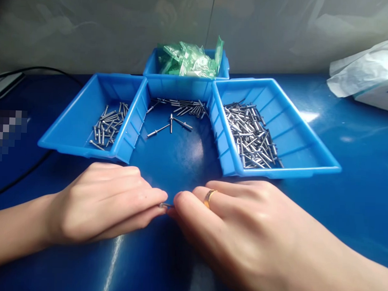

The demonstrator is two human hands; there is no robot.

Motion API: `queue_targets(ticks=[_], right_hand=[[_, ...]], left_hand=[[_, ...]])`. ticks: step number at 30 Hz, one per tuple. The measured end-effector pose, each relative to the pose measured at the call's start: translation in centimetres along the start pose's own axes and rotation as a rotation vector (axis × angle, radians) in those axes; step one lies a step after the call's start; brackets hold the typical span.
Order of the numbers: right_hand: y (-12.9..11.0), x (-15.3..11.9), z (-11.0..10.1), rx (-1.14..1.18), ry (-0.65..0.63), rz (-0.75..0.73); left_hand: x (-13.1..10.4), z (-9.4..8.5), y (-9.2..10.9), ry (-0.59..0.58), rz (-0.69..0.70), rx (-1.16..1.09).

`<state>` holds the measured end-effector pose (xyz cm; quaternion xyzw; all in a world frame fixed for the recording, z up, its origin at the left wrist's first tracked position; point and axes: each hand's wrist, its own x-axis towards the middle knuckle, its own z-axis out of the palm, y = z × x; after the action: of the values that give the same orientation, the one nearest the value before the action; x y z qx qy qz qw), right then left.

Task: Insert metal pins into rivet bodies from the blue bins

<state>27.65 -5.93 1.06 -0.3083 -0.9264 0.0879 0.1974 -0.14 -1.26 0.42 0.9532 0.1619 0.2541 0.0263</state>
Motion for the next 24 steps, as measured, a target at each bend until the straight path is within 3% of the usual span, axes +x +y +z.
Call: queue_targets(ticks=[11,17,24], right_hand=[[0.2,-0.5,0.2,-0.004,0.000,0.039],[-0.2,-0.7,0.4,0.058,-0.049,0.020],[-0.1,-0.6,0.5,0.015,-0.008,0.024]], left_hand=[[0.1,0.0,0.1,0.049,-0.035,-0.065],[0.0,-0.8,0.0,-0.026,0.026,-0.214],[0.3,-0.3,0.2,0.020,0.006,-0.111]])
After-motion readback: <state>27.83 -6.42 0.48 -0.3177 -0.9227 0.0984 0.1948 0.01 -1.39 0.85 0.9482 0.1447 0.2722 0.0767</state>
